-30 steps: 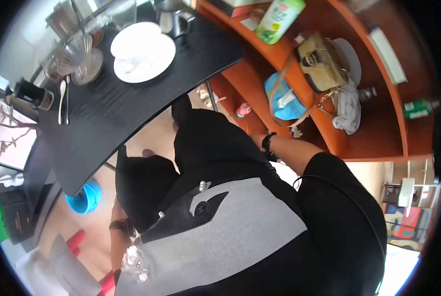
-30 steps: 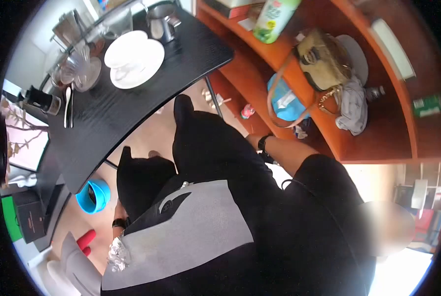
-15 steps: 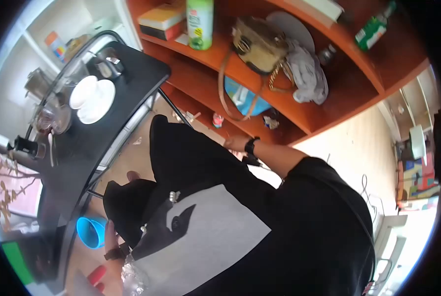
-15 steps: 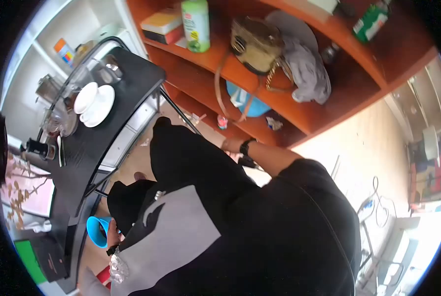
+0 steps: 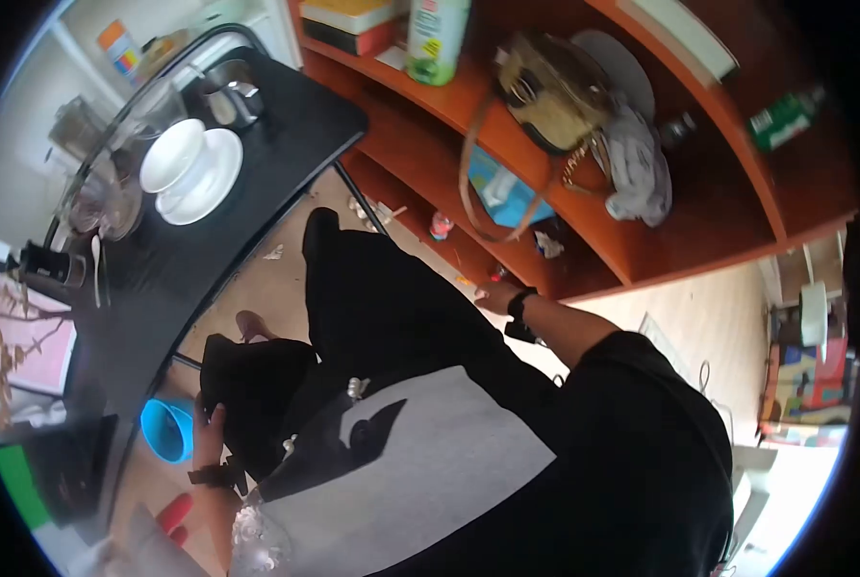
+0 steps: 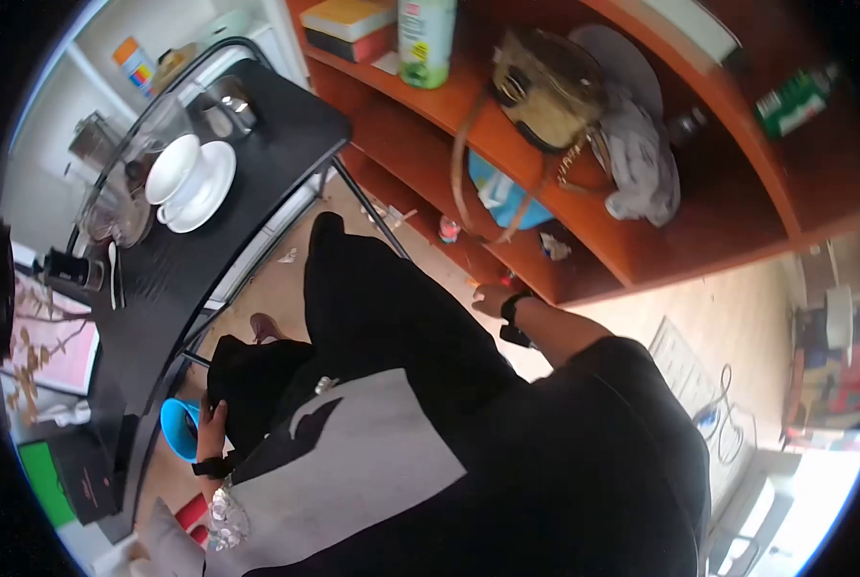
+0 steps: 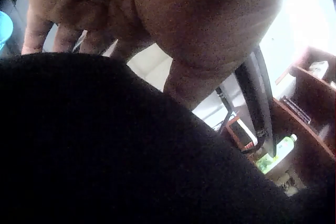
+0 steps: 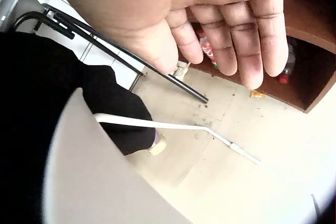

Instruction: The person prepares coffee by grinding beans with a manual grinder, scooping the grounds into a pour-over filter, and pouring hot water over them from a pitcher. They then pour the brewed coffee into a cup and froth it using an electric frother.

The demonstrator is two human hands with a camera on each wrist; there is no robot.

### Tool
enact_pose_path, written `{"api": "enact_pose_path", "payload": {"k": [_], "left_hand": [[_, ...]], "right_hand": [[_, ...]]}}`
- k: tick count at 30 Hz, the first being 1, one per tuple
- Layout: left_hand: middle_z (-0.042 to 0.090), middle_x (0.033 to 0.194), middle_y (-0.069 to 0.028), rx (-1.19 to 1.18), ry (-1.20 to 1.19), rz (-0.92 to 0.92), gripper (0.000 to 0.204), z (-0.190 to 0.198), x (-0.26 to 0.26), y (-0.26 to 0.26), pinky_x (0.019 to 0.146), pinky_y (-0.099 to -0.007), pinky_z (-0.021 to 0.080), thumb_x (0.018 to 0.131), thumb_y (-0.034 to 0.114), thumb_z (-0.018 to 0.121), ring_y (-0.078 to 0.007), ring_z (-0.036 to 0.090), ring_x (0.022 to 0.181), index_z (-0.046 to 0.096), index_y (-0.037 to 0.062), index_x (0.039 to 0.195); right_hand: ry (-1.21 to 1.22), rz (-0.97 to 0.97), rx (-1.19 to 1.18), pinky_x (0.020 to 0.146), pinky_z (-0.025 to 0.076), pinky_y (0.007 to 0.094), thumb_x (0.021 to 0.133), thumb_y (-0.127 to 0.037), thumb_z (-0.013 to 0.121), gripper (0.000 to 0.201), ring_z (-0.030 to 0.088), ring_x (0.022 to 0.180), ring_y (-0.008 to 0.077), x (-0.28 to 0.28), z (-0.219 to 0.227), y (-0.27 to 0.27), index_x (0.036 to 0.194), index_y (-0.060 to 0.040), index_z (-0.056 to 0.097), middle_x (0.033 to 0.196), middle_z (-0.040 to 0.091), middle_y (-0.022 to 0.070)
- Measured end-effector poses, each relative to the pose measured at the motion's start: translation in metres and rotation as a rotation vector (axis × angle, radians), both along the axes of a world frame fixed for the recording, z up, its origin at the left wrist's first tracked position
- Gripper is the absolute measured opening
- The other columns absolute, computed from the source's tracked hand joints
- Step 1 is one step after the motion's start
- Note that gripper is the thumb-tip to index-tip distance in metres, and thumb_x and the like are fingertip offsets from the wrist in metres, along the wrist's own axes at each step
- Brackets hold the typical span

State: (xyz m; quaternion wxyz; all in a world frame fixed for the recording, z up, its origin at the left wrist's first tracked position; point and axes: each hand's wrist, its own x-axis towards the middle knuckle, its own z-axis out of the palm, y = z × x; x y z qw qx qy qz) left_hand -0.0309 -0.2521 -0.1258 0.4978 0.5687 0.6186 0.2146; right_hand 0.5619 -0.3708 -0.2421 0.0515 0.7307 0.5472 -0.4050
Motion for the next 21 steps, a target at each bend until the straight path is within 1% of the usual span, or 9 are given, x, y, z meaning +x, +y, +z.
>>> {"api": "enact_pose_path", "payload": {"k": [5,8,10,11,13,16,18,19,21], "left_hand": [[0.043,0.125,-0.0159,0.028,-0.033,0.002,0.055,0.002,0.006,-0.003,0.095,-0.0319,0.036,0.086,0.013,0.052,-0.0228,0.044,0.114,0.028,-0.0018,0.133],[0.043,0.126,-0.0159,-0.010,-0.103,0.073,0.056,0.005,0.009,-0.005,0.096,-0.0319,0.036,0.086,0.013,0.052,-0.0228,0.043,0.116,0.026,-0.0012,0.134],[0.043,0.126,-0.0158,-0.027,-0.065,0.059,0.058,0.003,0.006,-0.005,0.095,-0.0316,0.036,0.087,0.013,0.052,-0.0223,0.043,0.115,0.024,-0.0010,0.135],[0.043,0.126,-0.0158,-0.024,-0.070,0.068,0.058,0.004,0.007,-0.005,0.095,-0.0316,0.036,0.087,0.013,0.052,-0.0223,0.043,0.115,0.024,-0.0010,0.135],[0.045,0.125,-0.0158,-0.090,-0.093,0.096,0.056,0.011,0.009,-0.005,0.095,-0.0312,0.036,0.087,0.014,0.051,-0.0223,0.044,0.114,0.025,-0.0016,0.135],[0.046,0.124,-0.0165,-0.069,-0.001,0.064,0.055,0.009,0.002,-0.004,0.095,-0.0308,0.036,0.087,0.015,0.051,-0.0227,0.045,0.112,0.027,-0.0025,0.134],[0.046,0.123,-0.0174,-0.042,0.031,0.030,0.051,0.000,-0.003,-0.002,0.095,-0.0312,0.036,0.087,0.012,0.049,-0.0231,0.045,0.112,0.029,-0.0024,0.132],[0.047,0.122,-0.0170,-0.071,-0.090,0.079,0.050,-0.006,-0.003,-0.001,0.094,-0.0314,0.037,0.087,0.010,0.049,-0.0229,0.046,0.111,0.030,-0.0022,0.132],[0.050,0.118,-0.0163,-0.124,-0.062,0.118,0.050,0.005,0.004,0.003,0.090,-0.0308,0.039,0.086,0.009,0.050,-0.0226,0.049,0.107,0.031,-0.0035,0.131]], "right_hand": [[0.122,-0.042,0.200,0.086,0.042,0.0382,0.083,-0.031,0.051,0.030,0.055,0.100,0.0288,-0.021,0.053,0.057,0.099,-0.0070,0.061,0.102,0.060,0.0163],[0.170,0.033,0.227,0.083,0.043,0.0375,0.082,-0.028,0.052,0.027,0.055,0.098,0.0292,-0.039,0.117,0.117,0.097,-0.0058,0.060,0.101,0.059,0.0168],[0.303,-0.036,0.489,0.081,0.043,0.0370,0.082,-0.024,0.051,0.026,0.055,0.097,0.0303,-0.041,0.142,0.149,0.097,-0.0037,0.059,0.100,0.058,0.0168],[0.300,-0.025,0.490,0.081,0.043,0.0370,0.082,-0.024,0.051,0.026,0.055,0.097,0.0303,-0.038,0.152,0.166,0.097,-0.0037,0.059,0.100,0.058,0.0168],[0.117,0.068,0.848,0.083,0.043,0.0367,0.082,-0.020,0.051,0.026,0.053,0.098,0.0321,-0.030,0.172,0.201,0.099,-0.0021,0.059,0.102,0.057,0.0169],[-0.086,0.120,1.086,0.090,0.041,0.0381,0.082,-0.017,0.052,0.029,0.051,0.103,0.0340,-0.016,0.198,0.250,0.107,-0.0034,0.056,0.109,0.054,0.0178],[-0.256,0.130,1.143,0.089,0.042,0.0391,0.082,-0.018,0.052,0.031,0.052,0.102,0.0343,0.003,0.189,0.280,0.110,-0.0046,0.054,0.110,0.054,0.0177],[-0.390,0.117,1.168,0.087,0.043,0.0401,0.082,-0.018,0.052,0.033,0.052,0.101,0.0346,0.009,0.193,0.291,0.113,-0.0058,0.052,0.112,0.053,0.0175],[-0.529,0.042,0.816,0.084,0.046,0.0414,0.081,-0.021,0.054,0.040,0.055,0.099,0.0346,0.003,0.221,0.300,0.118,-0.0070,0.049,0.126,0.043,0.0174]]}}
